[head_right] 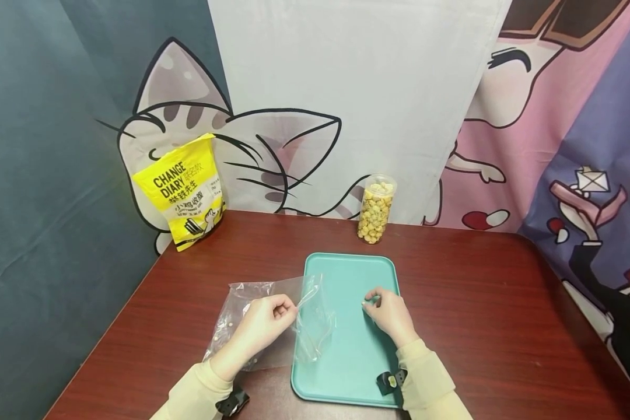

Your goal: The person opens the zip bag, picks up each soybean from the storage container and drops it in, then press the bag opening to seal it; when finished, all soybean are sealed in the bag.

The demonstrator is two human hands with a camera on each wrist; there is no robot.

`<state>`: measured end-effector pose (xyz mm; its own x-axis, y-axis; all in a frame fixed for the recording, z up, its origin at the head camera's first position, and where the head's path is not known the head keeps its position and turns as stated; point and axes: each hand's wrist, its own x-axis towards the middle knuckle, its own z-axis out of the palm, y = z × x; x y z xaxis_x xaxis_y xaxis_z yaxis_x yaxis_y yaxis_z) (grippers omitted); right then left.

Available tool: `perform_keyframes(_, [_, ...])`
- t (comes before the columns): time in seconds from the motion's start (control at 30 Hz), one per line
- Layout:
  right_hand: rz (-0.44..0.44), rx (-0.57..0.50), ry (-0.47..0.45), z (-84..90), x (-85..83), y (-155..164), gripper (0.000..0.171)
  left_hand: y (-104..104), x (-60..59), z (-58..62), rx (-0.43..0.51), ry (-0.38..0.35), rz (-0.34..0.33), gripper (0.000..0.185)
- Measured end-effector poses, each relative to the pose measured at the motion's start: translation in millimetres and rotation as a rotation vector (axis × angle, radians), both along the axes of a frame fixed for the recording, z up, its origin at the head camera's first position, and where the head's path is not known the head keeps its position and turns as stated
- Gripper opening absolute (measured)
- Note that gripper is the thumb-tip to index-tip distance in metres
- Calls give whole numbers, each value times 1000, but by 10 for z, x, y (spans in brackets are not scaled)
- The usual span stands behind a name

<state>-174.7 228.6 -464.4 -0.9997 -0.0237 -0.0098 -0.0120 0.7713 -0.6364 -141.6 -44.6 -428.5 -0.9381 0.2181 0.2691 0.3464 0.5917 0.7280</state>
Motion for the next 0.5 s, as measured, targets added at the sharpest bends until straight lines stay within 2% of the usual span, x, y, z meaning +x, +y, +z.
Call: perform_keyframes(0.5, [18,105,17,-32,-58,-22,5,14,3,-15,5,-8,3,13])
